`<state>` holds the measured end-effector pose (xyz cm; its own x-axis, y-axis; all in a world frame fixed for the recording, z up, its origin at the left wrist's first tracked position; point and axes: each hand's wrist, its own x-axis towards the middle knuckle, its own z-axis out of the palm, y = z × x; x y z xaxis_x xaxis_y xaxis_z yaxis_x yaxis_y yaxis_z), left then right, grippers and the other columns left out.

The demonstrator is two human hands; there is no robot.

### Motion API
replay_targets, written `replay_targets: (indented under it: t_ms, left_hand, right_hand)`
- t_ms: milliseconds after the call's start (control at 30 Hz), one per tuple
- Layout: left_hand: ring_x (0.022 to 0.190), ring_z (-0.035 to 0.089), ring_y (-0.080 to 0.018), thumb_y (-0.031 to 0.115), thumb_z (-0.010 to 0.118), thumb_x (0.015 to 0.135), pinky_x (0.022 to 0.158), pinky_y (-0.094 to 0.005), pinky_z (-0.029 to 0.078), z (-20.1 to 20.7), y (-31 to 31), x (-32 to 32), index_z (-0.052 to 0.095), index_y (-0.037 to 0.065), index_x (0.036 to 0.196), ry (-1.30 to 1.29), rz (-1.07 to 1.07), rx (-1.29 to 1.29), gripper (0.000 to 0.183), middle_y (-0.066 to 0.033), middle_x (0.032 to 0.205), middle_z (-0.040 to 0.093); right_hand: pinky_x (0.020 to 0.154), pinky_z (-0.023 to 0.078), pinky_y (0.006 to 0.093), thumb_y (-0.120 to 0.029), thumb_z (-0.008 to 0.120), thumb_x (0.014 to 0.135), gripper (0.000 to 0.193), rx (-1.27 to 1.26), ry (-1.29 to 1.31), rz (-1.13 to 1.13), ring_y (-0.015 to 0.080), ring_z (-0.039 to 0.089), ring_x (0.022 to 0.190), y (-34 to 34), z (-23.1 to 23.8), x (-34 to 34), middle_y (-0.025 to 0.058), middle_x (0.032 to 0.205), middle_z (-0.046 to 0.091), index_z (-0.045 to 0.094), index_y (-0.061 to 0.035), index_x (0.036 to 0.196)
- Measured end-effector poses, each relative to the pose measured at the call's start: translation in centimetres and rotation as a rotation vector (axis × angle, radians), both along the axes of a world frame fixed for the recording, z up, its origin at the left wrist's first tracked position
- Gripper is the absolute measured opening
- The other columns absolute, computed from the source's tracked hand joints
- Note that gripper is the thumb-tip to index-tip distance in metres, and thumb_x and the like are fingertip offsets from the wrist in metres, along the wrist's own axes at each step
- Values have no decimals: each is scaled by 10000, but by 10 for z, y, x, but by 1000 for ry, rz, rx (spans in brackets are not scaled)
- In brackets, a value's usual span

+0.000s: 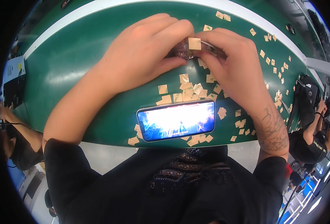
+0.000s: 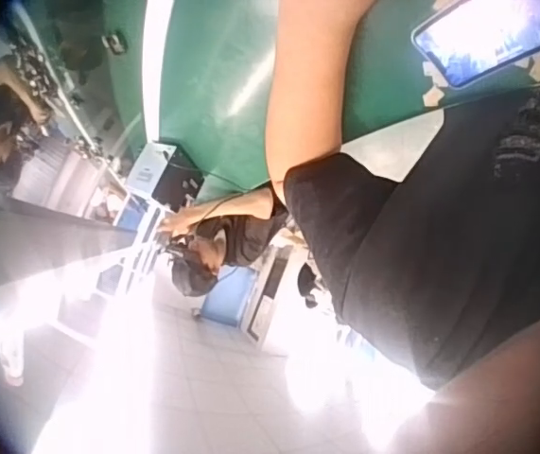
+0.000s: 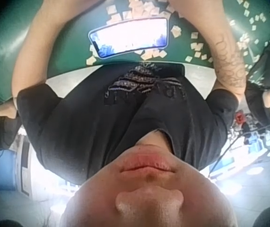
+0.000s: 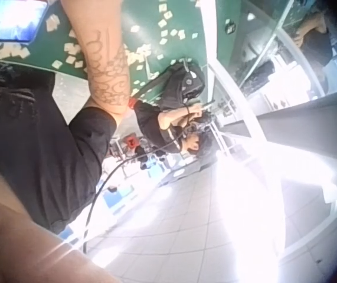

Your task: Manually assembling small metal plates into card-reader housings on a factory assembly line.

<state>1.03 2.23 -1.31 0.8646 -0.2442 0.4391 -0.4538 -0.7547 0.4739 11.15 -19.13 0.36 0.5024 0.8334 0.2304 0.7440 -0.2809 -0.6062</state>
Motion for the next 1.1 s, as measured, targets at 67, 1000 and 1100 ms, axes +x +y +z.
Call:
replay_targets:
  t_ms: [67,1000,1100]
  left_hand:
    - [933,641,-347,81,923,748,827,-425,554,1,0,-1,669,46,1132,21,15,14,462,-114,1022,671]
    - [981,656,-312,61,884,781,834,-420,564,-1,5,0,747,36,1071,32,-66,62,322,-88,1069,688]
    - [973,655,-314,69,887,783,829,-422,561,-1,5,0,745,32,1069,20,-63,56,322,-86,1073,689]
  right_hand:
    - [749,566,448,-50,764,918,176,39,-1,-8,375,716,813,0,-3,1,160,926,735,764,-29,1092]
    - [763,563,435,-23,736,937,156,36,83,43,387,709,849,-1,3,3,172,913,705,748,-23,1092]
    - [769,560,443,-18,731,935,149,20,87,14,385,713,858,2,3,0,169,917,709,747,-25,1083]
